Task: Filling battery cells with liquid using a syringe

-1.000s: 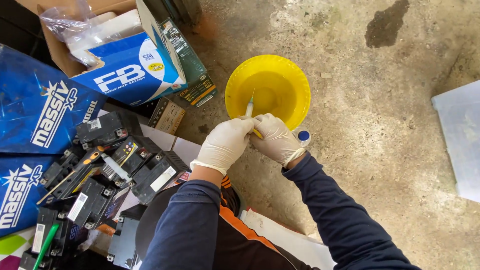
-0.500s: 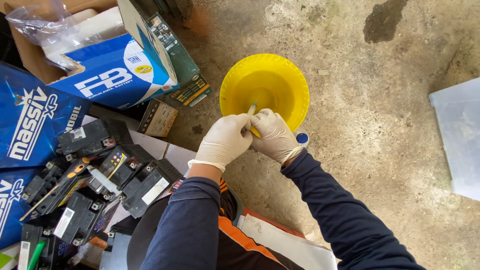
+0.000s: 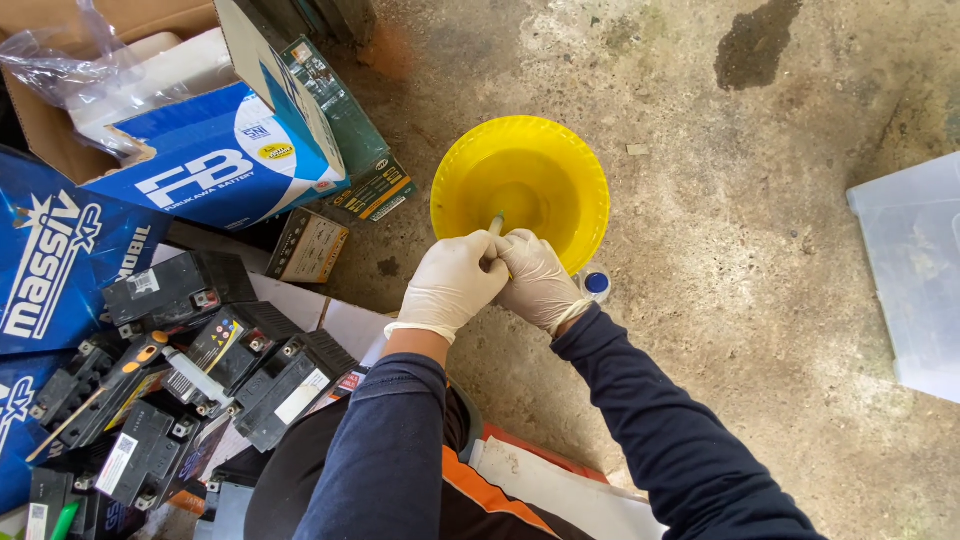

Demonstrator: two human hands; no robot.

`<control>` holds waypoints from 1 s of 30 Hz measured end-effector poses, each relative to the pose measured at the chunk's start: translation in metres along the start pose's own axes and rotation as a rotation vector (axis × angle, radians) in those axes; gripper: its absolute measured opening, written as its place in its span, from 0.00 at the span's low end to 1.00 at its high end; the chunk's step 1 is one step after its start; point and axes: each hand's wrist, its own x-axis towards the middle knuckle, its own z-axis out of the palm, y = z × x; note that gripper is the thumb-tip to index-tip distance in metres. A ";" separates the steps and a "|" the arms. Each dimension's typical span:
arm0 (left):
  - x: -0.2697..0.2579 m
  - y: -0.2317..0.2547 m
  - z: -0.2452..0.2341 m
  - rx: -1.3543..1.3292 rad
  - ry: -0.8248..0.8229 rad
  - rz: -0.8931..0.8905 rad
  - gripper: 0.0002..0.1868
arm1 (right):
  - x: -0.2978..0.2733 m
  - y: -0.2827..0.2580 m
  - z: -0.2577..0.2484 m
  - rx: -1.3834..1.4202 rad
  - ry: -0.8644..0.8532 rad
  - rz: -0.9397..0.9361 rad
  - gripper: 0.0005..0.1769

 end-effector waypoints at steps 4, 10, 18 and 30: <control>0.002 0.001 0.001 -0.020 0.003 -0.021 0.07 | 0.004 -0.006 -0.009 0.049 -0.010 0.023 0.12; 0.001 0.005 0.000 -0.034 0.005 -0.051 0.09 | 0.005 0.015 0.000 -0.050 0.023 0.024 0.22; -0.005 -0.009 0.009 -0.071 0.023 -0.126 0.11 | 0.008 0.007 0.014 0.092 -0.058 0.092 0.28; -0.001 -0.027 0.031 -0.142 -0.006 -0.419 0.13 | 0.012 0.020 0.017 0.016 -0.055 -0.018 0.21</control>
